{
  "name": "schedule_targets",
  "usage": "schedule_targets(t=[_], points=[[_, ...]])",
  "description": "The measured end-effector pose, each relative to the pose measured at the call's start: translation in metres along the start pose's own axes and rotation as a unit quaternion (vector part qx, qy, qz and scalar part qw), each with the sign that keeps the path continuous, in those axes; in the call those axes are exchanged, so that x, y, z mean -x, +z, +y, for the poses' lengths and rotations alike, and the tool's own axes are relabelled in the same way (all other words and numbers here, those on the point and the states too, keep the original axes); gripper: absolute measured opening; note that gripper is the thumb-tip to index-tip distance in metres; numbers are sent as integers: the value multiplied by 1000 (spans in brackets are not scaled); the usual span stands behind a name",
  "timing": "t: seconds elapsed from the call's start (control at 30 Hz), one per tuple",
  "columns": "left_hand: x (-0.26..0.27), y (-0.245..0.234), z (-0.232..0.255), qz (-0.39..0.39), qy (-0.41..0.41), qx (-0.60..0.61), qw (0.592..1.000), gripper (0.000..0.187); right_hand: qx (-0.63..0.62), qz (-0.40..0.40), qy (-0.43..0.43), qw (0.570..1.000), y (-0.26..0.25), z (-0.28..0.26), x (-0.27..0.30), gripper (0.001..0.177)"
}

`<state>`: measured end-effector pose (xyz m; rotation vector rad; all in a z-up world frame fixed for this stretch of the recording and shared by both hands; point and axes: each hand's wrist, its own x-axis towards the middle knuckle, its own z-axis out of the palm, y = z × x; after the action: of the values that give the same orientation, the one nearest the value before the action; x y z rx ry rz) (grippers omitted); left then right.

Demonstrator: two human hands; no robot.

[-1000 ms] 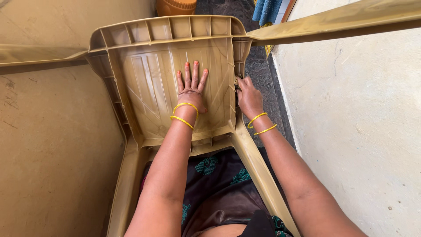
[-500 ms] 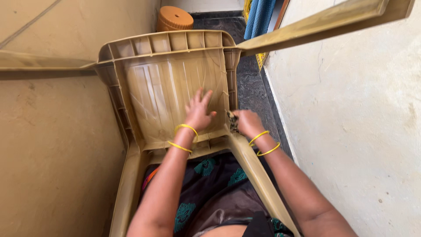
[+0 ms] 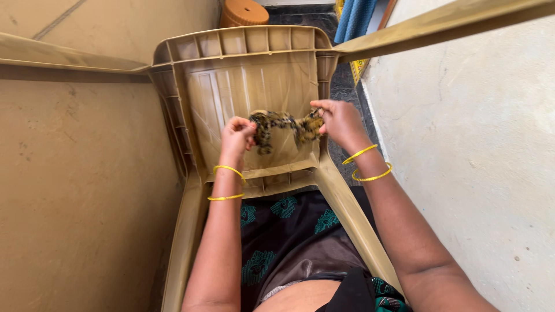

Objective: The person wipes down the legs and underside of a plastic chair using a cloth.

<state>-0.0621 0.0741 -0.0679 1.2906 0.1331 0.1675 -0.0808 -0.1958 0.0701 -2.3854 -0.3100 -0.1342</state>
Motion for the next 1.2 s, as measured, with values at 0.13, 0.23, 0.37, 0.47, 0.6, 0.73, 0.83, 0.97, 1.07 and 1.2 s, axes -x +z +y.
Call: schedule_targets(t=[0.13,0.23,0.37,0.47,0.6,0.73,0.83,0.97,1.07,1.2], points=[[-14,-15,56,46,28,16,998,9,-166,26,-16,986,6,-9,-45,26],[-33,-9,88,121,150,-29,981,15,-187,131,-93,969,21,-15,-81,26],[-27,21,79,299,356,-363,808,58,51,229,-258,937,78,-2,-103,40],[-3,47,42,218,295,-494,788,64,136,80,-174,972,128,15,-94,62],[11,49,7,157,260,-569,764,69,190,108,-223,950,153,36,-69,74],[-14,40,11,145,255,-607,738,69,161,147,-217,952,154,41,-56,72],[-55,31,41,90,303,-629,710,65,93,196,-235,947,149,35,-62,67],[-78,4,69,18,285,-701,653,62,140,160,-219,952,147,20,-79,54],[-74,-26,77,49,246,-731,635,60,126,145,-201,961,154,3,-82,57],[-63,-64,76,197,263,-789,520,68,144,75,-275,948,184,-26,-75,62]])
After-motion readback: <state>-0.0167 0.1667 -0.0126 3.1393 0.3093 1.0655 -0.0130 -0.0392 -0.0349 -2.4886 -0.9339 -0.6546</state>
